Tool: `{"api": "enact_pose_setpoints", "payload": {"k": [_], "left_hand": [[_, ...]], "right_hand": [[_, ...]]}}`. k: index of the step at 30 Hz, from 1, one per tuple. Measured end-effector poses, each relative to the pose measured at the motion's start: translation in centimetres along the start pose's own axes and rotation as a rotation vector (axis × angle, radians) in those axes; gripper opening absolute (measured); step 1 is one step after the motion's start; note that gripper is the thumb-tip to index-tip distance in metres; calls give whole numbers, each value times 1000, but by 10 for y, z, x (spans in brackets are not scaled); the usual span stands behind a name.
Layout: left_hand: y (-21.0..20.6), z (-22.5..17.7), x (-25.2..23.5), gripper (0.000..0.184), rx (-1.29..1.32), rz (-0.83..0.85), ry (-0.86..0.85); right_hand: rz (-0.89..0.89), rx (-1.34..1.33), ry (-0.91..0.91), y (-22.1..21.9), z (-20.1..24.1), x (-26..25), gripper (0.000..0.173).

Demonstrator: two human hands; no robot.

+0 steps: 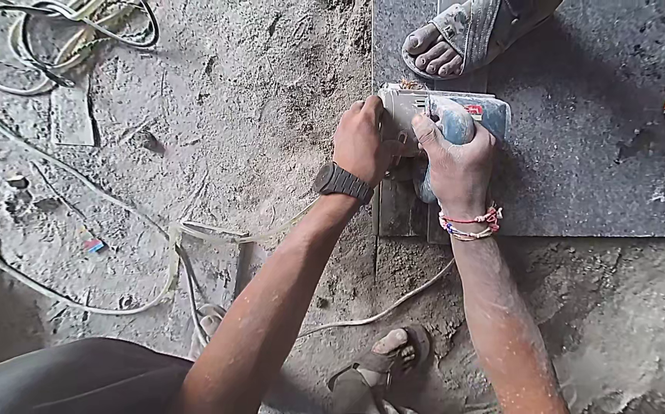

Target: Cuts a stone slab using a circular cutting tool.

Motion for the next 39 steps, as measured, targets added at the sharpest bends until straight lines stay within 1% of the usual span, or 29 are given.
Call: {"api": "enact_pose_setpoints", "payload": {"k": [7,12,17,19,21,23,25,27,32,35,39], "left_hand": [[0,2,-2,51,8,9,8],[0,2,-2,49,16,-11,3],[2,-1,1,48,25,-51,-28],[2,0,1,48,35,-56,-22],[2,0,0,47,40,-60,-26],[2,-1,0,46,38,-66,-35],[2,-1,-3,45,37,-58,-32],[2,-1,-6,46,35,-32,-14],[2,-1,-11,49,5,-9,10],[2,-4,-17,53,-30,33,31],[3,-5,-20,58,-74,78,39]], "right_hand": [[27,41,-66,1,-8,3,37],[-17,103,-37,-1,1,-9,29],[-42,127,-48,-1,0,-12,27],[-79,120,-5,0,3,-12,31],[-125,136,35,1,6,-13,46],[-150,140,19,3,5,-14,58],[-185,131,20,5,7,-14,63],[-206,111,18,7,8,-15,63],[-177,100,-26,6,5,-13,64],[-186,85,2,8,7,-12,58],[-289,-35,91,7,16,-24,49]]}}
Point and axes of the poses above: each hand's wrist, its own x-axis away from the middle knuckle, its own y-axis out of the back of the hand, z = x × y, the point moved 9 cm from there along -x, towards the middle knuckle, and after that the axes turned 5 degrees about -z, right-handed, at the moved point
